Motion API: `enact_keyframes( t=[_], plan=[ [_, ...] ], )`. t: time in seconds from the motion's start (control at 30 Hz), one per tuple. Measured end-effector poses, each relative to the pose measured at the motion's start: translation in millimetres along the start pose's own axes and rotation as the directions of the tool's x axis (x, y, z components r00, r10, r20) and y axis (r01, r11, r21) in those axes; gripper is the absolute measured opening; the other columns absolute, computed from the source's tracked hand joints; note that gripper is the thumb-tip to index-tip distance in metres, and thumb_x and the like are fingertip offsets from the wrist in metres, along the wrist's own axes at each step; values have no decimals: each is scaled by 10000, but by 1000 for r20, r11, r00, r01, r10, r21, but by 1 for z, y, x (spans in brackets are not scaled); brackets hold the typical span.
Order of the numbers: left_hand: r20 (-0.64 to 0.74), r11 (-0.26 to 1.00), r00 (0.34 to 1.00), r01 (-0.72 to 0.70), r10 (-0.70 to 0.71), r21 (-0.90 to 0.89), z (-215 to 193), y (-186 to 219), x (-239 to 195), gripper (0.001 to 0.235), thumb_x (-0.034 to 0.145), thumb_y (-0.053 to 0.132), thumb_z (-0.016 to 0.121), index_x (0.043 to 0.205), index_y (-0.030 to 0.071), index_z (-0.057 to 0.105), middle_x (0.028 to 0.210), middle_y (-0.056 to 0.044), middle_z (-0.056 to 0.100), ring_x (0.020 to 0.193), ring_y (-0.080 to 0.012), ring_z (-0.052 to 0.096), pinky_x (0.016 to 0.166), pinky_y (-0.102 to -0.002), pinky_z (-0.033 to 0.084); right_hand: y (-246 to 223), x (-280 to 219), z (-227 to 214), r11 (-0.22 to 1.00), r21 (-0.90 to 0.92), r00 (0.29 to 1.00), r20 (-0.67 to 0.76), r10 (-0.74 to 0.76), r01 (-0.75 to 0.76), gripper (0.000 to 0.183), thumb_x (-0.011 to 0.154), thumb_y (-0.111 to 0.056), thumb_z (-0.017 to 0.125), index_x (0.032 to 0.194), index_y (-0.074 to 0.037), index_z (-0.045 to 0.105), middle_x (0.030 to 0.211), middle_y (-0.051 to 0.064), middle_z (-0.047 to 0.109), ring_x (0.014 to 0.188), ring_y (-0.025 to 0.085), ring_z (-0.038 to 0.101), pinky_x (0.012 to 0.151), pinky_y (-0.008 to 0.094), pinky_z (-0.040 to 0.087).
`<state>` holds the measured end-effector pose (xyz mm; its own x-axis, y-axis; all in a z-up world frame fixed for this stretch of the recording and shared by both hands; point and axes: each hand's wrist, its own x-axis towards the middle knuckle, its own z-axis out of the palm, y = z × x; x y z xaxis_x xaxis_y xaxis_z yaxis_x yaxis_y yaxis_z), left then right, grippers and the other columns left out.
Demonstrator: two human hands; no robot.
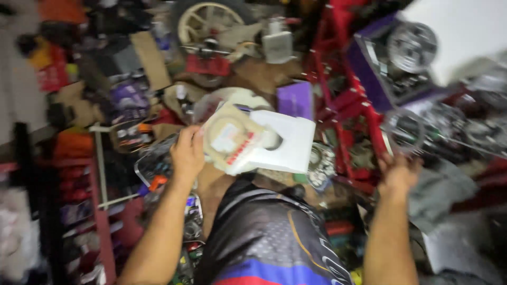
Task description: Unboxing and inspecting motorcycle clutch plates at a workbench
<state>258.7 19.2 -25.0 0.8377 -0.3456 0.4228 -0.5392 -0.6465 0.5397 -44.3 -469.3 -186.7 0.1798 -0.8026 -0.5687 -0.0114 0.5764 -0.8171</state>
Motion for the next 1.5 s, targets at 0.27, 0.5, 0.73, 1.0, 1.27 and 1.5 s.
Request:
enact_keyframes(
  t=[0.27,0.5,0.73,1.0,1.27,1.5],
  plan=[
    [-148,921,939,259,-311,-289,37,-28,6,75,1012,176,683,1059,119,698,871,-141,755,879,-348,744,731,-430,579,40,-126,90,873,-245,907,142,-397,421,677,909,77,701,1492,-46,380,1185,140,572,956,242,688,675,379,686],
    [291,933,942,245,-166,-264,81,8,-36,92,947,331,708,998,255,708,934,7,776,956,-259,737,811,-392,576,29,-232,199,706,-598,849,528,-10,380,381,969,-214,690,1337,-129,636,1144,168,712,999,264,713,833,401,611],
    [167,939,964,-147,206,-312,59,-6,-12,91,951,139,695,985,58,718,1102,-184,726,1067,-361,695,928,-438,545,60,-233,234,442,-806,849,504,161,394,554,896,-498,766,1412,-356,623,1268,139,696,1120,289,705,964,403,563],
    [245,711,785,620,-569,-332,65,-136,31,604,835,334,838,1254,-22,588,1138,-270,618,1073,-417,588,958,-483,446,35,-269,246,411,-811,861,497,108,416,488,916,-386,749,1384,-288,648,1321,186,660,1262,370,614,1064,465,493],
    [334,707,800,598,-499,-378,-2,-79,74,30,945,162,736,969,155,754,830,-31,738,810,-122,665,803,-296,531,8,-309,259,290,-666,724,662,-196,687,510,942,-281,714,1396,-70,617,1380,192,536,1360,422,481,1137,547,395],
    [554,746,799,513,-234,-425,-13,0,50,200,800,208,887,850,121,715,706,-56,678,678,-183,613,658,-316,488,-20,-348,292,114,-135,175,818,-548,984,344,935,-329,743,1185,-92,737,1046,99,699,994,333,682,888,435,544]
  ],
)
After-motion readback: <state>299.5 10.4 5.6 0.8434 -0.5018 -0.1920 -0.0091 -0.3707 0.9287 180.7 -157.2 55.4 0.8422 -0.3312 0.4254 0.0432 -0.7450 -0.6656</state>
